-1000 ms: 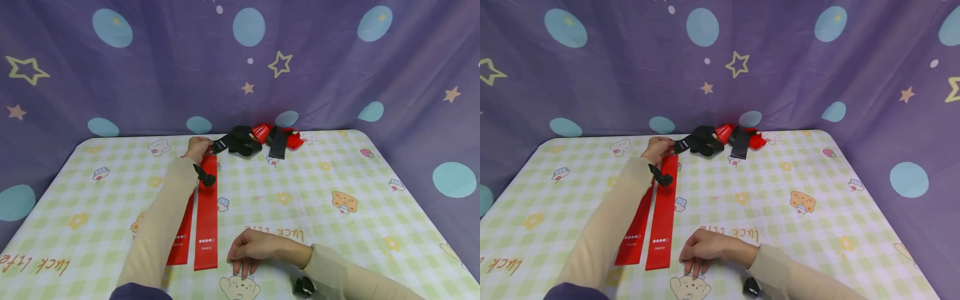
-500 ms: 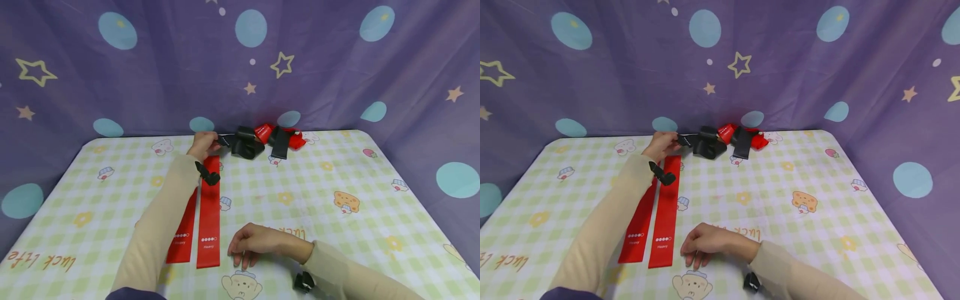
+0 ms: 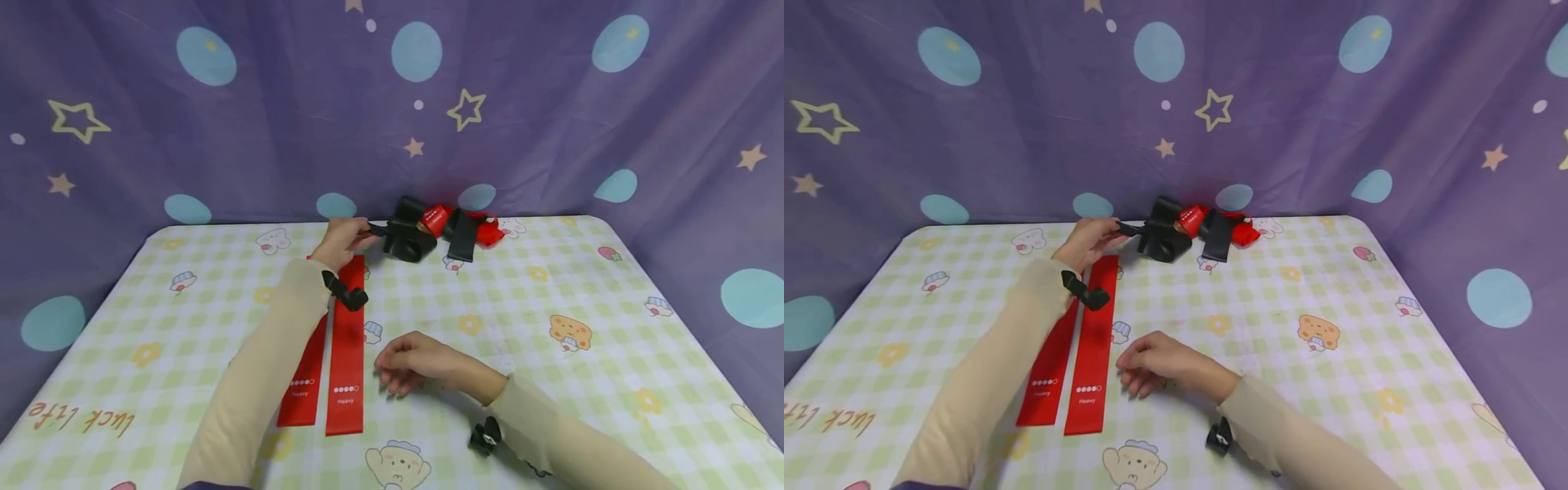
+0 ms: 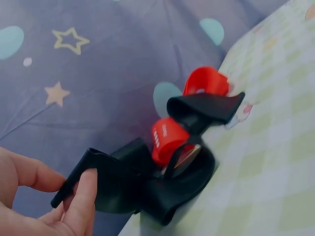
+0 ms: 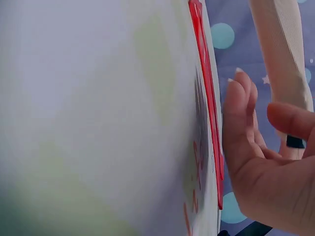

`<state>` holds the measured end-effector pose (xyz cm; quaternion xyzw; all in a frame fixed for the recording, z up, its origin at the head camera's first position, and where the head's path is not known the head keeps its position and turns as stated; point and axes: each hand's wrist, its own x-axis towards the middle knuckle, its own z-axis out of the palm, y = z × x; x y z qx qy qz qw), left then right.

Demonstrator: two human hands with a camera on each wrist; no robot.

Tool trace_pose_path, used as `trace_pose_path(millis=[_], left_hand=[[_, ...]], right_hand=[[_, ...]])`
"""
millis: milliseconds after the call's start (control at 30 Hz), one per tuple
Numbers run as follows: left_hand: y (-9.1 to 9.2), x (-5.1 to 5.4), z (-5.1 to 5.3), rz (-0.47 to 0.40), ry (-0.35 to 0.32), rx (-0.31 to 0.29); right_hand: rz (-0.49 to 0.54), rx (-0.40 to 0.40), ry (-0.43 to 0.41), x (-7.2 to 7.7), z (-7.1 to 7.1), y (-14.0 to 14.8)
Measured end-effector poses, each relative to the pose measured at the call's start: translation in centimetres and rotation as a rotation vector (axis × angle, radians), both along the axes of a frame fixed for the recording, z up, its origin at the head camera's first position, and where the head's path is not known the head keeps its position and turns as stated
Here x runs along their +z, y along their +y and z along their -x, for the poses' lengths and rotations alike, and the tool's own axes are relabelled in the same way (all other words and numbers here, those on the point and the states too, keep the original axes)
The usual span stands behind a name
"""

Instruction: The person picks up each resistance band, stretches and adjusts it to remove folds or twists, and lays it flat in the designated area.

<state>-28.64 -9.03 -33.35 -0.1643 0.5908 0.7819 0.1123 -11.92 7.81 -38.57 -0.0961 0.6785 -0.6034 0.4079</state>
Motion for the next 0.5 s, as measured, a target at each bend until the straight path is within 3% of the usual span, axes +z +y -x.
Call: trace_pose_path(millis=[167,367,500], left_hand=[[0.3,-0.4,-1.1,-0.052,-0.015,-0.015],[0.6,-1.1,-2.6,-0.046,0.003,-0.046],[0.8,-1.9,-3.4,-0.018,0.01,-0.069]], right_hand=[[0.073,-0.154,-0.033,0.0,1.5,-0.5],[0.235,-0.424,-0.045,-0.3,3.7,-0.7],[0.329,-0.557,-0.034,-0.5,5.1,-1.0]])
